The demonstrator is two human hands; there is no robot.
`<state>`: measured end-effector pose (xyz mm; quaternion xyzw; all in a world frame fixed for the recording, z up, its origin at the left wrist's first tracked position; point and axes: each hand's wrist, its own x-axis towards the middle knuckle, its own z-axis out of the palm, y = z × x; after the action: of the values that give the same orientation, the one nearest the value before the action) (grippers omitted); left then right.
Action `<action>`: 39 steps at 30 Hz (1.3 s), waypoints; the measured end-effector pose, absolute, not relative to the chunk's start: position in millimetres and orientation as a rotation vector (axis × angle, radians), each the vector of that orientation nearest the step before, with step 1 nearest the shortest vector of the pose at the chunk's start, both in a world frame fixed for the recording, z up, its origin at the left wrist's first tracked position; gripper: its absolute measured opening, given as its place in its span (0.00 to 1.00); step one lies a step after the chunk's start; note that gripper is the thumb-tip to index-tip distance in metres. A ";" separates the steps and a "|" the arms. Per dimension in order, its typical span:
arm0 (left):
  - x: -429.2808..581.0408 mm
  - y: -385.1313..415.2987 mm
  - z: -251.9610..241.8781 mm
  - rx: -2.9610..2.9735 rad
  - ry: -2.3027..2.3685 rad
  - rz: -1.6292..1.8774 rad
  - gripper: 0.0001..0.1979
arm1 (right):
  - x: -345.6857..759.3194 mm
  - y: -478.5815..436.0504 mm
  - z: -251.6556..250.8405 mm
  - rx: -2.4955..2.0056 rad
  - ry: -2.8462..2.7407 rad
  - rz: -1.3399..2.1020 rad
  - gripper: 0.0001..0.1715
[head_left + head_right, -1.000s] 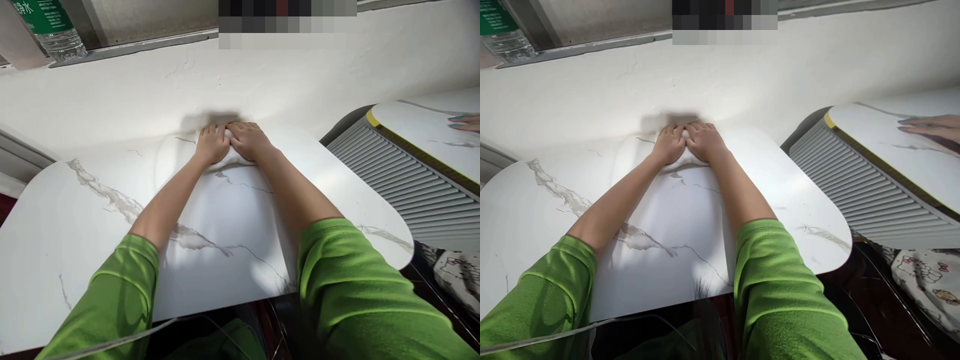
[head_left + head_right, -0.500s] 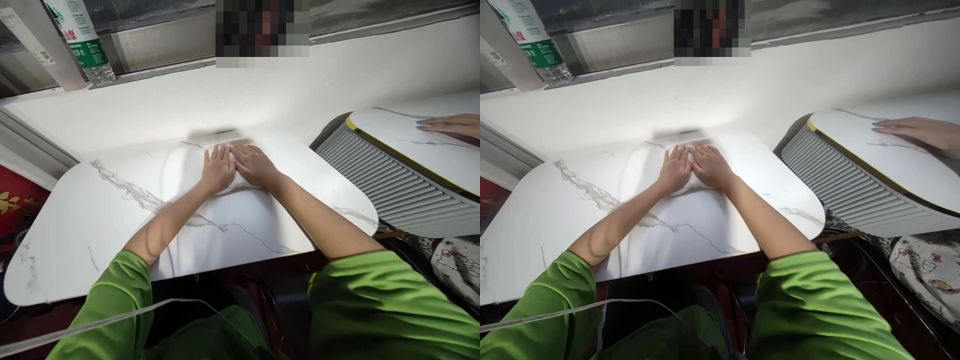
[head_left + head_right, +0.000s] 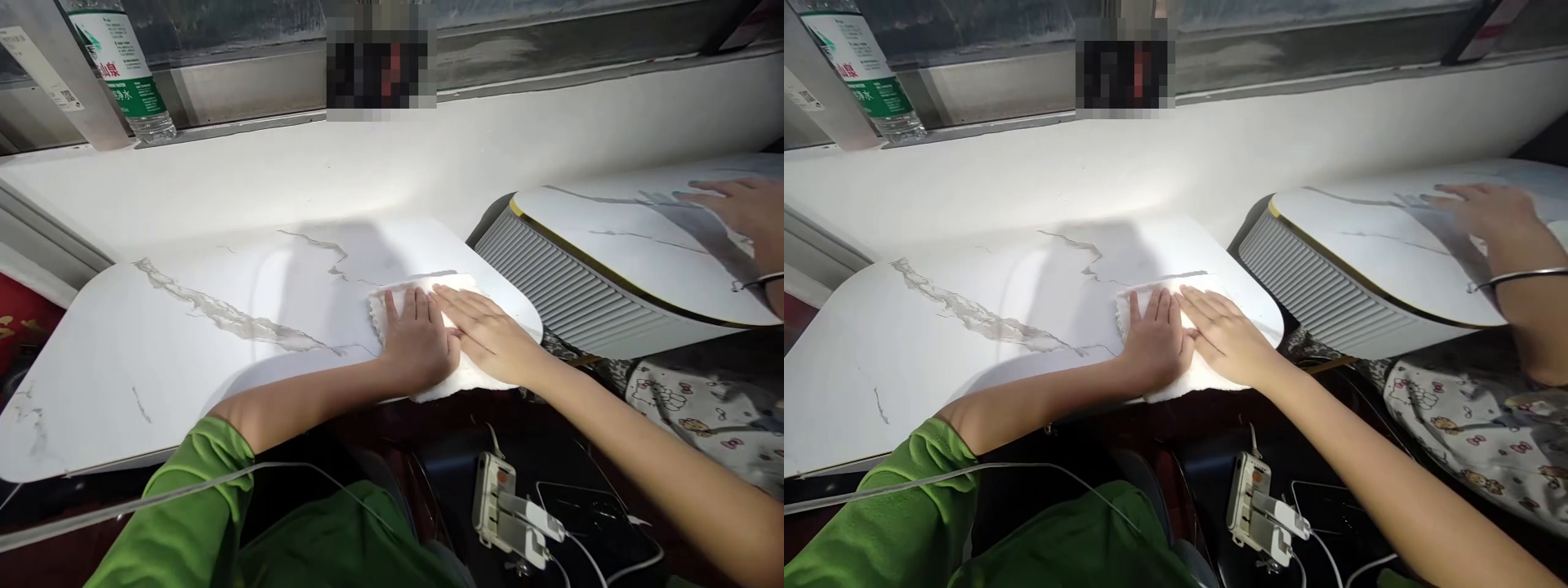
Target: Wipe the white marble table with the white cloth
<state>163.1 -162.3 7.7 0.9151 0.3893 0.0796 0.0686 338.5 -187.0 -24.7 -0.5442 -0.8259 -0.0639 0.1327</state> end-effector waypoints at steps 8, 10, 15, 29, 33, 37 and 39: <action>182.4 -120.3 13.4 2.636 1.204 0.138 0.31 | 356.2 -138.3 -25.5 -1.621 -2.348 -0.129 0.36; 186.7 -102.4 12.2 2.613 1.242 0.150 0.30 | 356.7 -119.0 -24.4 -1.630 -2.337 -0.110 0.35; 193.6 -55.5 7.5 2.600 1.285 0.196 0.30 | 354.8 -69.3 -23.8 -1.662 -2.273 -0.116 0.33; 213.9 72.0 -3.0 2.535 1.377 0.323 0.27 | 359.3 61.5 -22.6 -1.645 -2.237 -0.055 0.30; 216.5 97.7 -7.8 2.534 1.358 0.346 0.26 | 365.2 84.0 -22.9 -1.632 -2.213 -0.041 0.28; 217.4 102.9 -7.7 2.530 1.343 0.365 0.26 | 370.7 92.9 -26.9 -1.639 -2.194 -0.023 0.27; 217.2 100.7 -6.3 2.532 1.347 0.354 0.26 | 371.5 93.2 -29.4 -1.647 -2.178 -0.020 0.28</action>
<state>217.2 100.7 -6.3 0.8693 0.4624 0.1214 0.1256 371.5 93.2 -29.4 -0.5905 -0.7807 -0.0070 0.2042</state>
